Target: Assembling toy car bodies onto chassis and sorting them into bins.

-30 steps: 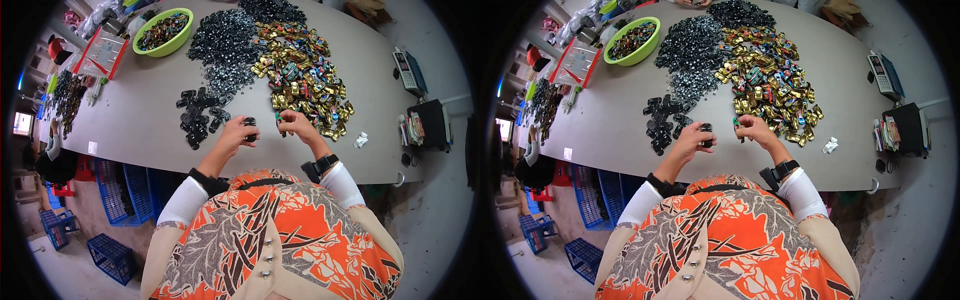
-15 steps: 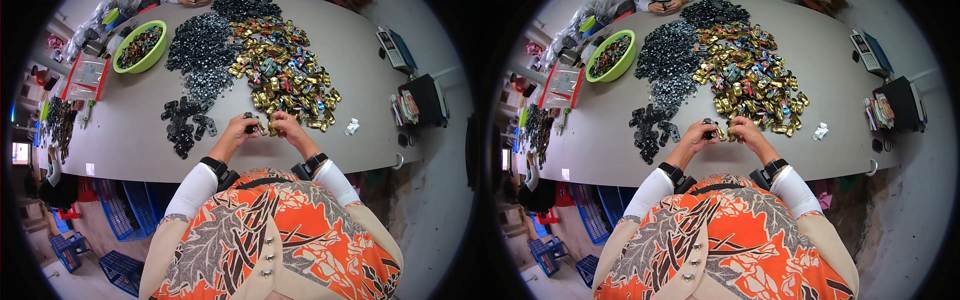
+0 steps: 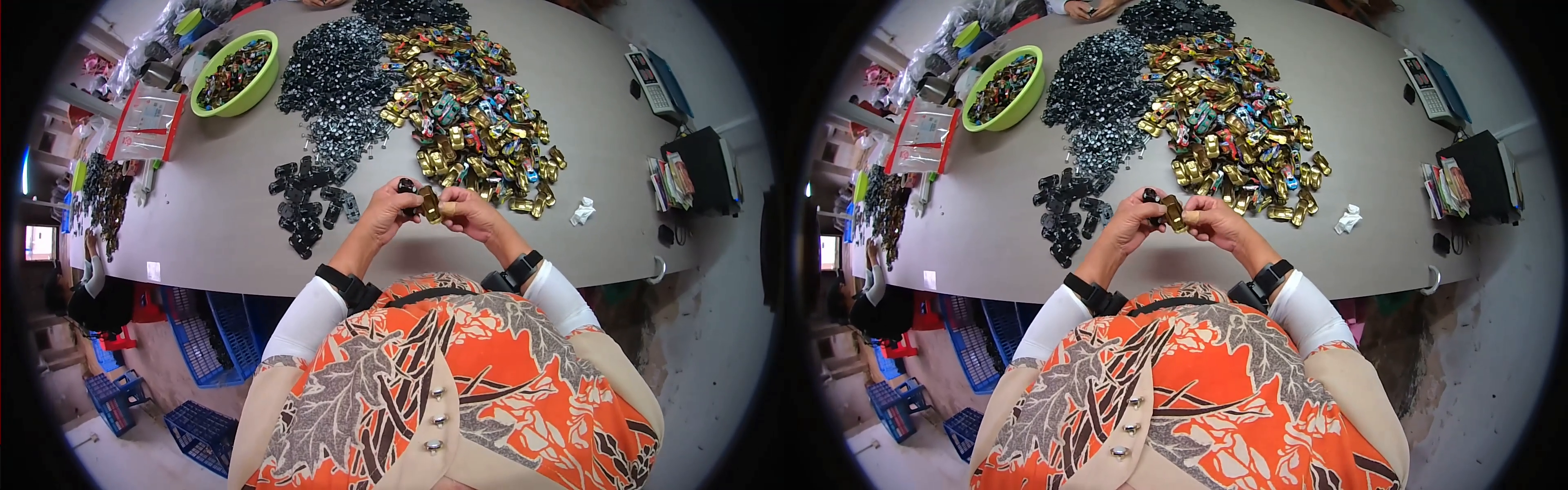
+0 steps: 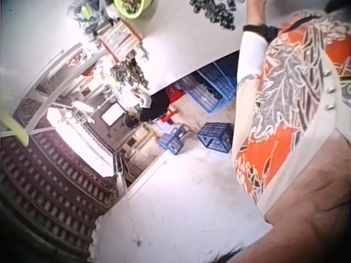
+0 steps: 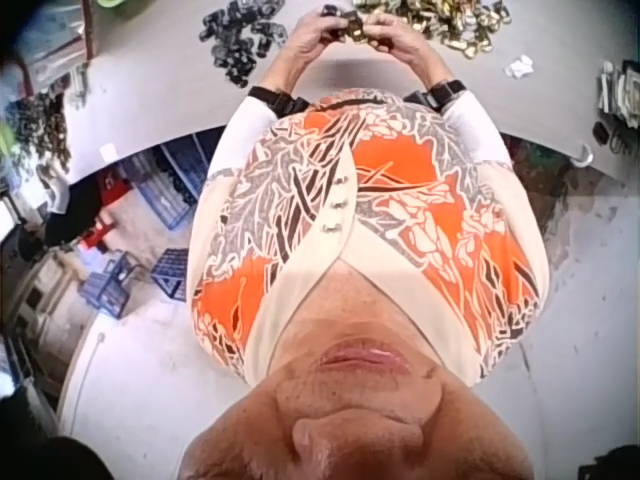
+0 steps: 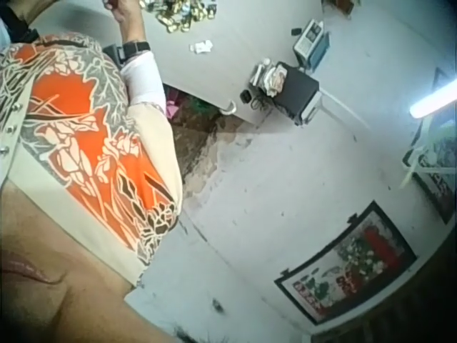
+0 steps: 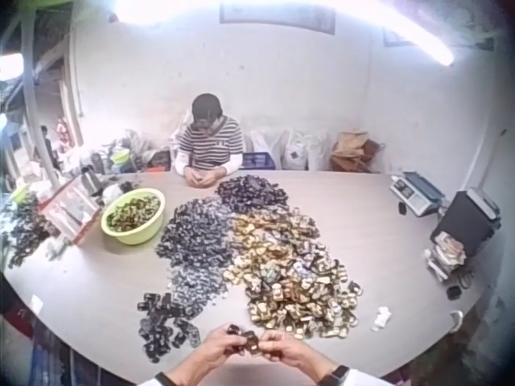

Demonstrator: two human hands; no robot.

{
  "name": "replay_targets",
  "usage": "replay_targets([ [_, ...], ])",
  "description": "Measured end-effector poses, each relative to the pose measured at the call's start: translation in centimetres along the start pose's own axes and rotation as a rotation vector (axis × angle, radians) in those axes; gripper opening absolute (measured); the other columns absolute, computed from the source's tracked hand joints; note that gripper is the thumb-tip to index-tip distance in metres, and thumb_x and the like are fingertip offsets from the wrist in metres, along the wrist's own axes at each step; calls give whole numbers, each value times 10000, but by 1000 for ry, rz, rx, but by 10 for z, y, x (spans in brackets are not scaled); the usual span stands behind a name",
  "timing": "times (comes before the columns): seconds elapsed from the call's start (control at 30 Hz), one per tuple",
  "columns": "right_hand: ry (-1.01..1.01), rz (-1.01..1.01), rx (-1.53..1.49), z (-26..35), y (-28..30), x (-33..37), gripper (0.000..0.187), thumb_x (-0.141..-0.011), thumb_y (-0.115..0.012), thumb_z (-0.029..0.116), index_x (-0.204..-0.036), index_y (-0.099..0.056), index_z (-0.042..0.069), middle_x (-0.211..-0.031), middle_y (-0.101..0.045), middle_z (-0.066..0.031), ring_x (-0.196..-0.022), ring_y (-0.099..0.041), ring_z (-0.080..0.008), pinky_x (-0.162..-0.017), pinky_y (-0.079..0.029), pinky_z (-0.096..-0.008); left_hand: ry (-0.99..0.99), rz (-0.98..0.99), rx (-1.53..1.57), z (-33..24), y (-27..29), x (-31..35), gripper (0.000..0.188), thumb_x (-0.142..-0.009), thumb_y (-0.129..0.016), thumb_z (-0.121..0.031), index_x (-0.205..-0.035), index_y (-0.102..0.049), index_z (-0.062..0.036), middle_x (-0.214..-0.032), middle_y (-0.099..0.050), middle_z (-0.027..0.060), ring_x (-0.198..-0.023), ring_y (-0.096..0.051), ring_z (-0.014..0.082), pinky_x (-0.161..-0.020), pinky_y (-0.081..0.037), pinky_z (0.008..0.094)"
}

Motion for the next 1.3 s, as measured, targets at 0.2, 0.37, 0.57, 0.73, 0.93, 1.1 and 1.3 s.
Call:
replay_targets([
  [0.2, 237, 13, 67, 16, -22, 3, 172, -749, -663, 85, -846, -521, 80, -672, -539, 11, -485, -443, -60, -402, -326, -195, -152, -44, -79, -19, -18, 12, 151, -729, -636, -61, -862, -564, -61, -739, -585, 3, -618, -548, 85, -497, -459, 218],
  [0.37, 244, -41, 57, 23, -33, 10, 221, -751, -668, 107, -931, -544, 72, -731, -577, 4, -601, -529, -74, -438, -385, -198, -224, -92, -128, -20, -20, 13, 121, -756, -627, -71, -858, -562, -72, -749, -589, 7, -609, -543, 88, -495, -451, 219],
  [0.57, 258, -81, 226, 26, -39, 13, 190, -757, -661, 104, -890, -529, 70, -728, -580, -10, -557, -531, -61, -391, -354, -181, -258, -188, -212, -8, -20, 11, 114, -768, -638, -96, -852, -567, -66, -754, -600, 13, -618, -563, 79, -475, -466, 190],
  [0.73, 318, -179, 239, 30, -32, 13, 198, -765, -656, 104, -891, -509, 65, -699, -558, -8, -520, -510, -56, -374, -344, -182, 52, -176, -9, -17, -24, 15, 199, -834, -574, -168, -978, -519, -43, -875, -617, 72, -763, -617, 174, -658, -539, 344],
  [0.93, 296, -242, 421, 30, -43, 14, 193, -759, -623, 50, -914, -507, 40, -694, -545, -10, -515, -494, -52, -370, -367, -188, 96, 64, 89, -11, -16, 11, 266, -871, -469, -103, -1116, -489, -1, -965, -603, 136, -824, -618, 224, -716, -536, 413],
  [1.1, 299, -161, 532, 30, -47, 15, 238, -754, -611, 38, -956, -487, 48, -716, -540, -9, -528, -496, -47, -378, -381, -194, 37, 30, -185, -19, -26, 20, 300, -823, -538, -61, -1112, -513, 12, -994, -589, 119, -844, -611, 212, -706, -551, 397],
  [1.3, 403, -163, 441, 49, -59, 30, 387, -737, -589, 8, -1072, -400, 52, -786, -462, -29, -555, -519, -62, -375, -416, -199, -18, 126, 93, -39, -19, 32, 331, -789, -592, -54, -1094, -471, -9, -1005, -592, 147, -905, -605, 252, -748, -538, 451],
])
Point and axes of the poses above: each hand's wrist, its own x-axis away from the middle knuckle, its own y-axis out of the back of the hand, z = x × y, the point moved 2 cm from there along -x, towards the middle knuckle
